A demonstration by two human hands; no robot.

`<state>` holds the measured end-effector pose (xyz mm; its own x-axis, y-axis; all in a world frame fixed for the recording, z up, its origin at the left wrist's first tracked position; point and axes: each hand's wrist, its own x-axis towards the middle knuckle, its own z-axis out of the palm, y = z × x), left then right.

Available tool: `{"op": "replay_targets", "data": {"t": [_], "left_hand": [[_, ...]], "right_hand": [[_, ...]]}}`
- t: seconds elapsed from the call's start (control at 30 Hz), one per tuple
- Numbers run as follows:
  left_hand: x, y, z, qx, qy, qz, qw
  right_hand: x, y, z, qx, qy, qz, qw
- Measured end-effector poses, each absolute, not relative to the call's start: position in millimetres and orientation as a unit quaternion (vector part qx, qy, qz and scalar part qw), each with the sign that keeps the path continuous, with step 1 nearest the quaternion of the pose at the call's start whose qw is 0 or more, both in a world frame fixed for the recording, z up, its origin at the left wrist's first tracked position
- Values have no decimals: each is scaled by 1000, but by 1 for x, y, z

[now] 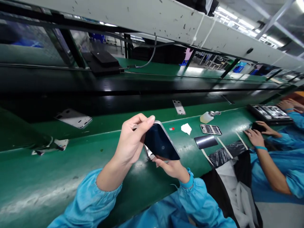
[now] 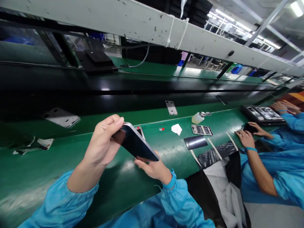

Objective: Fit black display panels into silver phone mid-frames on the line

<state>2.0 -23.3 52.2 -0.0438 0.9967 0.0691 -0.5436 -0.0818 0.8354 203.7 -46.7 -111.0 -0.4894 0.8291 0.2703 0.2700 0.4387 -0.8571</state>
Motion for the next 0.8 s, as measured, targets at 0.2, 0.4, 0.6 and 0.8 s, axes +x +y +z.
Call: {"op": "replay_targets", "data": {"t": [0.2, 0.4, 0.6, 0.8], "left_hand": [[8, -28, 39, 439, 310, 668, 514], [13, -33, 29, 481, 333, 709, 393], [15, -42, 43, 518, 312, 734, 308], [16, -49, 44, 528, 280, 748, 290]], "right_hand": [[201, -56, -106, -308, -747, 484, 337], [232, -33, -83, -315, -793, 443, 273], [297, 64, -74, -691, -653, 149, 272], [292, 81, -81, -749, -595, 165, 240]]}}
